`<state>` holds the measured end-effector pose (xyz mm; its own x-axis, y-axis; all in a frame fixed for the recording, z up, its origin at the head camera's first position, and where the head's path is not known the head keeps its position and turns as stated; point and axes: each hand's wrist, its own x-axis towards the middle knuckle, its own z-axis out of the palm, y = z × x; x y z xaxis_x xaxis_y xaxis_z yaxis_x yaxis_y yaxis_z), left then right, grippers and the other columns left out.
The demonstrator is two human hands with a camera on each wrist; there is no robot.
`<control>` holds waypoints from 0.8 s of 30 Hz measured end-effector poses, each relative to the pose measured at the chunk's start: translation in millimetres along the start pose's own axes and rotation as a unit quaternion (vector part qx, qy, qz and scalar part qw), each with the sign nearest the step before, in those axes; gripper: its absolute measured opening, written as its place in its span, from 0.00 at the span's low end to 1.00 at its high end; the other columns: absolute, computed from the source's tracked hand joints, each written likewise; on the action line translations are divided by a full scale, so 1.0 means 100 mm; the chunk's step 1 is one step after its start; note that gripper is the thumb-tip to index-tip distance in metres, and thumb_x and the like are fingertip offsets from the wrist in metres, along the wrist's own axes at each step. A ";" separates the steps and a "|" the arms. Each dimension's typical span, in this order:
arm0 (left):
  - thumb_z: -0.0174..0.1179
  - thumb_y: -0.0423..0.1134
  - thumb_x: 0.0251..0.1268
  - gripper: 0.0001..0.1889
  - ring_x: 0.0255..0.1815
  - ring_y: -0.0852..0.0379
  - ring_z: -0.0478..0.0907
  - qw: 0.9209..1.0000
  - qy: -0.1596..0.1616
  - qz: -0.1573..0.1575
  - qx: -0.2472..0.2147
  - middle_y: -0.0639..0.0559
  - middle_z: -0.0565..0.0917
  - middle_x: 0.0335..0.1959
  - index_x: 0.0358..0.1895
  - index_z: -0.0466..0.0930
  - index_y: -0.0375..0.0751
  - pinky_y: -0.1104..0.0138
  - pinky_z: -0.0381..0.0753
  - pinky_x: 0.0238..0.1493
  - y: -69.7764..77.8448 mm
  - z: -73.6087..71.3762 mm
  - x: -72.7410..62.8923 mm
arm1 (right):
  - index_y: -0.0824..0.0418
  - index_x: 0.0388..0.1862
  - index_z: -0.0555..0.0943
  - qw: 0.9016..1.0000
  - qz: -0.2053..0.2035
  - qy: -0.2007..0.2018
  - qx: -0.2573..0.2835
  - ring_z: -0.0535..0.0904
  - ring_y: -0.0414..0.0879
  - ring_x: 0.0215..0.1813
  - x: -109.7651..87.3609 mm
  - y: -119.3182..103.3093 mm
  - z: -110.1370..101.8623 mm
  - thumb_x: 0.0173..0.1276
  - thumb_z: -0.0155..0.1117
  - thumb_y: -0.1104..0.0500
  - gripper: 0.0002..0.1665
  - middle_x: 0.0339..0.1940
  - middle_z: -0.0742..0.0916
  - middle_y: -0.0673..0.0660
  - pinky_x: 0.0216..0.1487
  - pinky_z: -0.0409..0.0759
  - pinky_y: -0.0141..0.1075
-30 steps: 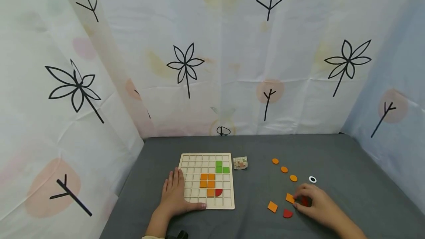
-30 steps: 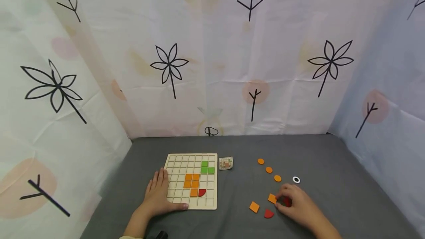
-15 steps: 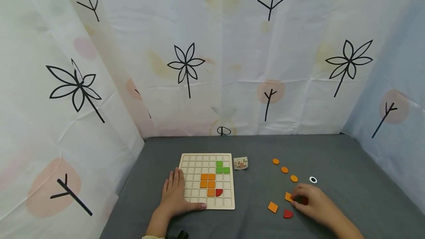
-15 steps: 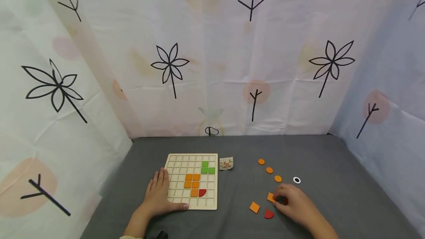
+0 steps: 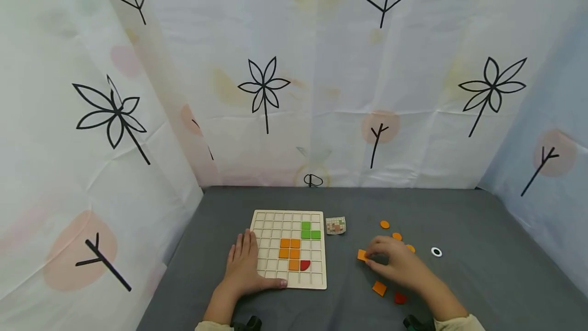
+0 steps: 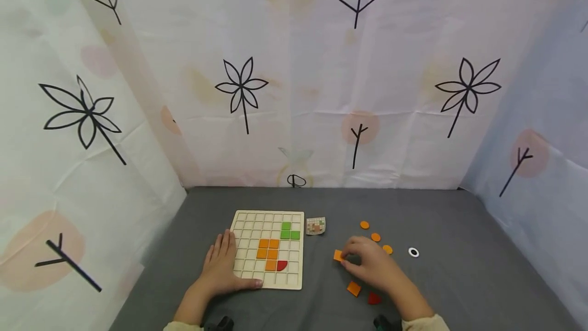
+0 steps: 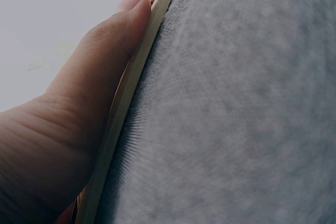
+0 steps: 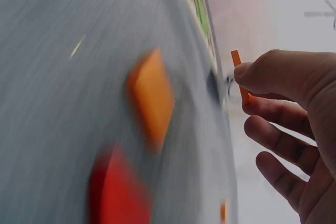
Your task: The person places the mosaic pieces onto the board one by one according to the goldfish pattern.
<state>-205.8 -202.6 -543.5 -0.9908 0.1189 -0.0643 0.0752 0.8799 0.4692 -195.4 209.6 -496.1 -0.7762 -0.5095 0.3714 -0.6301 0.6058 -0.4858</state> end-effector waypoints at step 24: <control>0.74 0.86 0.30 0.87 0.89 0.31 0.38 1.000 0.007 0.020 0.001 0.33 0.40 0.89 0.87 0.40 0.31 0.35 0.41 0.85 -0.03 0.00 -0.01 | 0.50 0.39 0.92 0.993 -0.097 -0.074 -0.006 0.85 0.40 0.43 1.09 -0.66 1.14 0.70 0.77 0.58 0.02 0.41 0.89 0.45 0.46 0.84 0.30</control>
<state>-205.4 -205.5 -544.5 -0.9886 0.1468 -0.0324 0.1146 0.8753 0.4699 -236.3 44.5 -513.3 -0.6293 -0.7008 0.3360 -0.7679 0.4942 -0.4076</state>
